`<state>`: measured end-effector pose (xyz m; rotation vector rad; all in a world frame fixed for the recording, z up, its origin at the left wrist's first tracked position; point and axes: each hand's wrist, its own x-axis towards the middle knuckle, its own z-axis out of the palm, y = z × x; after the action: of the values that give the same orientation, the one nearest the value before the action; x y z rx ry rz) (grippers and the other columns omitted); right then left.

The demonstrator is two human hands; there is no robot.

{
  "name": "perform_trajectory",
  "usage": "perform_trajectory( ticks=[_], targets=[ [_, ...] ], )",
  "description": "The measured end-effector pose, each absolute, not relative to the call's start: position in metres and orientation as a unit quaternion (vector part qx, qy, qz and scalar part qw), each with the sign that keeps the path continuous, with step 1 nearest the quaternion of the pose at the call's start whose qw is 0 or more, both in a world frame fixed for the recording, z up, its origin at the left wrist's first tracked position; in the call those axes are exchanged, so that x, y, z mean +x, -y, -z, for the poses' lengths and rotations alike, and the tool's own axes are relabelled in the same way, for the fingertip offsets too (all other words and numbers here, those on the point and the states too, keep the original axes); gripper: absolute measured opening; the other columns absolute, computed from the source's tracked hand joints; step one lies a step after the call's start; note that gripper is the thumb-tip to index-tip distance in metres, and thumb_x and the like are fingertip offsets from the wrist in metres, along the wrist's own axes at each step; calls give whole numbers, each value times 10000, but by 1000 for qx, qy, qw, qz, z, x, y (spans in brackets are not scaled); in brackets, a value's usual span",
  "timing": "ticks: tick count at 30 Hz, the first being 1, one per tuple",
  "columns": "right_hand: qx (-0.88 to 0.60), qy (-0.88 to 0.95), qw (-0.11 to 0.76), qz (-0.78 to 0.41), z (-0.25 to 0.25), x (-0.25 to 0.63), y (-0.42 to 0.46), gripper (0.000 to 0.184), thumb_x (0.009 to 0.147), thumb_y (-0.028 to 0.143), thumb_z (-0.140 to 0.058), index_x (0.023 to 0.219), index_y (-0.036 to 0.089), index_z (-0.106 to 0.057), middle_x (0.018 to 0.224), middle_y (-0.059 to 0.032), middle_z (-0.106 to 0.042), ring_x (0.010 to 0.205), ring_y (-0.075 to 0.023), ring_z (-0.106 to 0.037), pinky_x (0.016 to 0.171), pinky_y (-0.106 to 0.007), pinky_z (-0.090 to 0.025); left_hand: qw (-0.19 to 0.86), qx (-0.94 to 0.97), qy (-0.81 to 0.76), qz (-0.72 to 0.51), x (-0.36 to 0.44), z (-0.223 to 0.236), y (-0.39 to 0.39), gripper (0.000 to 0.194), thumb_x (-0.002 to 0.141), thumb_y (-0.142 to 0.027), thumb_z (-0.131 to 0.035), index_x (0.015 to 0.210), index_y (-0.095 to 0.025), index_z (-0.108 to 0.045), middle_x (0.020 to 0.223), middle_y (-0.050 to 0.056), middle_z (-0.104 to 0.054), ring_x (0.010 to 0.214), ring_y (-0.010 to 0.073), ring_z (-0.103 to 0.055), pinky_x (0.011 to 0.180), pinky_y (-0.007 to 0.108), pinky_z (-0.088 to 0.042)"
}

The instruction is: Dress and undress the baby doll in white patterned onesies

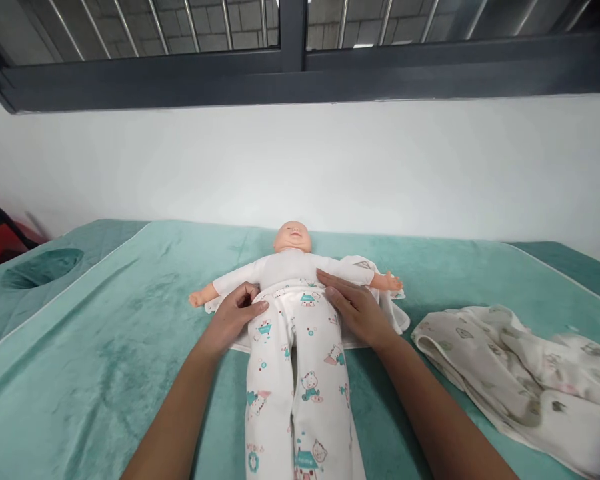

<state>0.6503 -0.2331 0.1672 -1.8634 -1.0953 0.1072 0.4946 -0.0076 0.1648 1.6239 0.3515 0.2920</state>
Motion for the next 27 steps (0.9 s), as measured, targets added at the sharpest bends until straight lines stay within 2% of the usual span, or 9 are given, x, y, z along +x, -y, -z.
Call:
perform_trajectory(
  ticks=[4, 11, 18, 20, 24, 27],
  targets=[
    [-789, 428, 441, -3, -166, 654, 239, 381, 959, 462, -493, 1238, 272, -671, 1265, 2, -652, 1216, -252, -590, 1082, -436, -443, 661, 721, -158, -135, 495, -165, 7, 396, 773, -413, -714, 724, -185, -395, 718, -46, -368, 672, 95, -353, 600, 211, -281],
    [-788, 305, 535, -8, -166, 655, 237, 415, 958, 514, -447, 939, 235, -754, 1032, -33, -739, 1022, -246, -663, 936, -407, -497, 671, 713, -150, -134, 494, -164, 6, 389, 770, -411, -719, 733, -186, -404, 721, -46, -385, 671, 94, -364, 600, 212, -282],
    [-782, 335, 521, -61, -172, 652, 233, 370, 926, 506, -497, 1018, 238, -734, 1098, -32, -712, 1094, -239, -616, 978, -390, -457, 667, 717, -150, -139, 493, -165, 7, 383, 779, -407, -712, 730, -186, -404, 725, -45, -387, 675, 94, -365, 604, 215, -284],
    [-780, 316, 535, -70, -169, 655, 233, 391, 926, 527, -485, 1016, 240, -736, 1073, -32, -716, 1044, -232, -631, 940, -385, -474, 667, 716, -150, -140, 493, -165, 7, 383, 780, -406, -712, 727, -186, -403, 724, -45, -388, 673, 94, -367, 604, 216, -285],
    [-756, 244, 606, -52, -162, 663, 234, 439, 912, 569, -483, 959, 210, -731, 1015, -62, -720, 962, -227, -651, 768, -335, -523, 671, 712, -149, -139, 493, -164, 8, 376, 782, -411, -711, 736, -188, -412, 719, -46, -391, 667, 93, -368, 599, 216, -282],
    [-746, 231, 621, -63, -157, 665, 233, 435, 902, 575, -502, 945, 206, -727, 1015, -68, -719, 952, -221, -657, 747, -323, -541, 677, 708, -149, -135, 494, -163, 7, 383, 777, -415, -716, 741, -190, -409, 719, -47, -391, 663, 94, -370, 594, 214, -279]
  ],
)
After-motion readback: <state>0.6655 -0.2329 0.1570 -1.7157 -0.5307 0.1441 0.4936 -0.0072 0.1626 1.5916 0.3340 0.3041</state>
